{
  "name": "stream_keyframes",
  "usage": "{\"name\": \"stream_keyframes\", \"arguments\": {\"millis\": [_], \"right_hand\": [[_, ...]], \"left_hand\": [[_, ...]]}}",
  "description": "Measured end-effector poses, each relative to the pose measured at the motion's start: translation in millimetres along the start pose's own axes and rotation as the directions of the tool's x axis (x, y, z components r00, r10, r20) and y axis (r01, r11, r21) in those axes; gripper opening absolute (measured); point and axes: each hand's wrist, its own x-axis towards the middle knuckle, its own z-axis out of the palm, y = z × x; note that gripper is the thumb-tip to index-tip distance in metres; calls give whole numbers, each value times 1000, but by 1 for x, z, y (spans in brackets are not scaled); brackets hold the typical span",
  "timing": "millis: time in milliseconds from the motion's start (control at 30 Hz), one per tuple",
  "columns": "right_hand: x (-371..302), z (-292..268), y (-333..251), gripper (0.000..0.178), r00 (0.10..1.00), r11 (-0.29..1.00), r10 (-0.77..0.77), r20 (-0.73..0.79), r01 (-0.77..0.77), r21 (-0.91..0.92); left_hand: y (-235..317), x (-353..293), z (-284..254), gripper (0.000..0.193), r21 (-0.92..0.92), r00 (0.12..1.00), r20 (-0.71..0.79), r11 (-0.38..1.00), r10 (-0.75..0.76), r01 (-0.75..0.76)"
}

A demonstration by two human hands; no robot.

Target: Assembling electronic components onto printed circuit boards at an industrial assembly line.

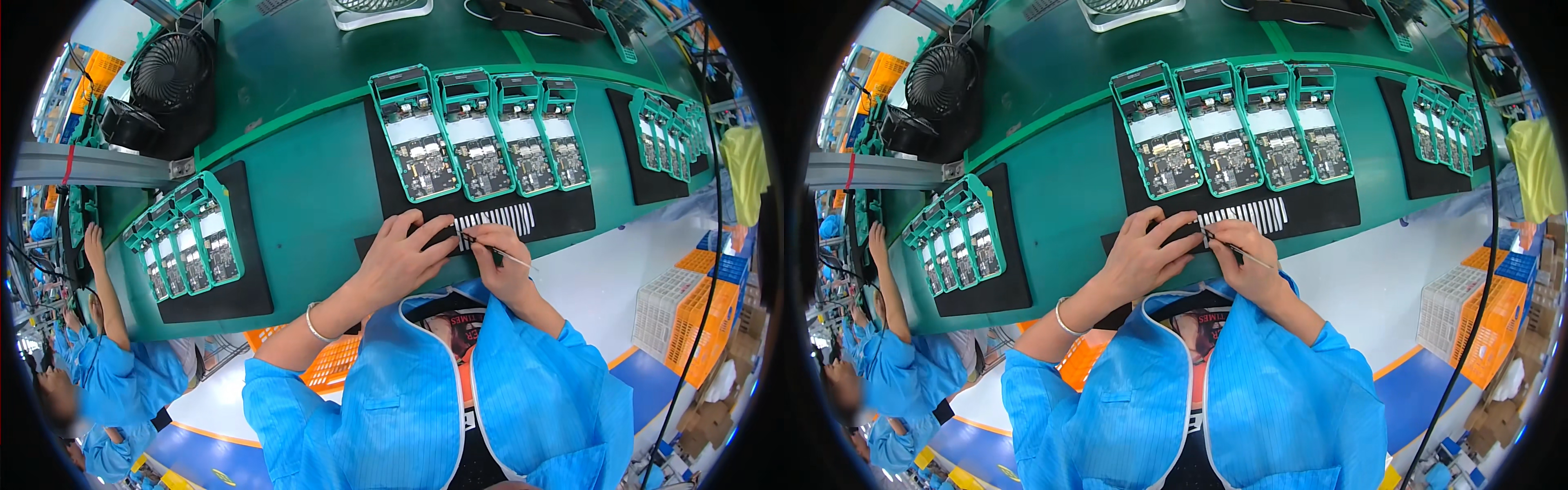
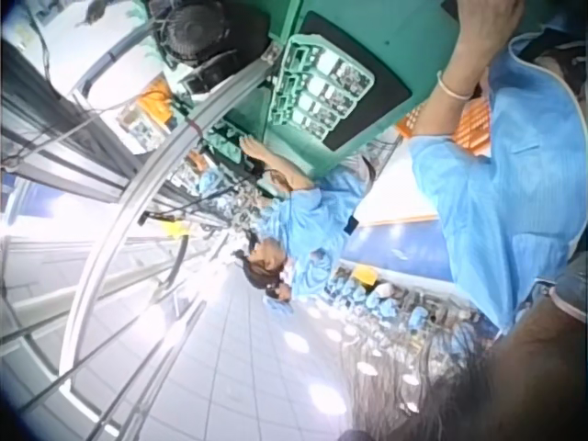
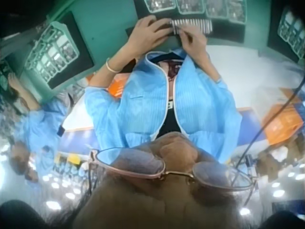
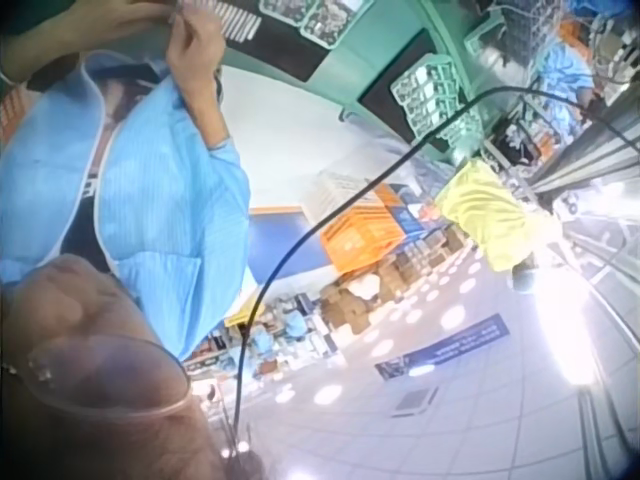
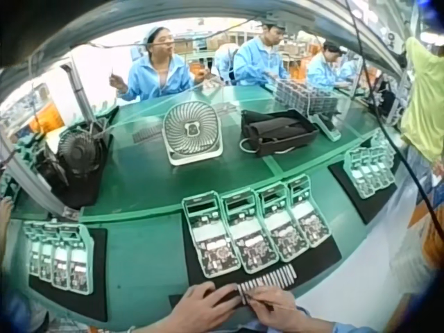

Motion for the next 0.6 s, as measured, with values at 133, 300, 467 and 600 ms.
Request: {"name": "stream_keyframes", "arguments": {"millis": [133, 300, 467, 600], "right_hand": [[0, 2, -1, 27, 1000, 1000, 8, -9, -8, 1], [-1, 2, -3, 26, 999, 998, 48, -14, -48, -38], [0, 3, -5, 26, 998, 998, 52, -24, -53, -35], [1, 4, -1, 25, 999, 999, 48, 1, -48, -24]], "left_hand": [[1, 0, -1, 35, 3, 1000, 1, 1000, 9, -9], [2, -1, 0, 35, 0, 1000, 8, 1000, 9, -9], [1, -2, -1, 35, -3, 1000, 13, 1000, 9, -9], [-1, 1, -3, 36, -12, 1000, 6, 1000, 8, -8]]}}
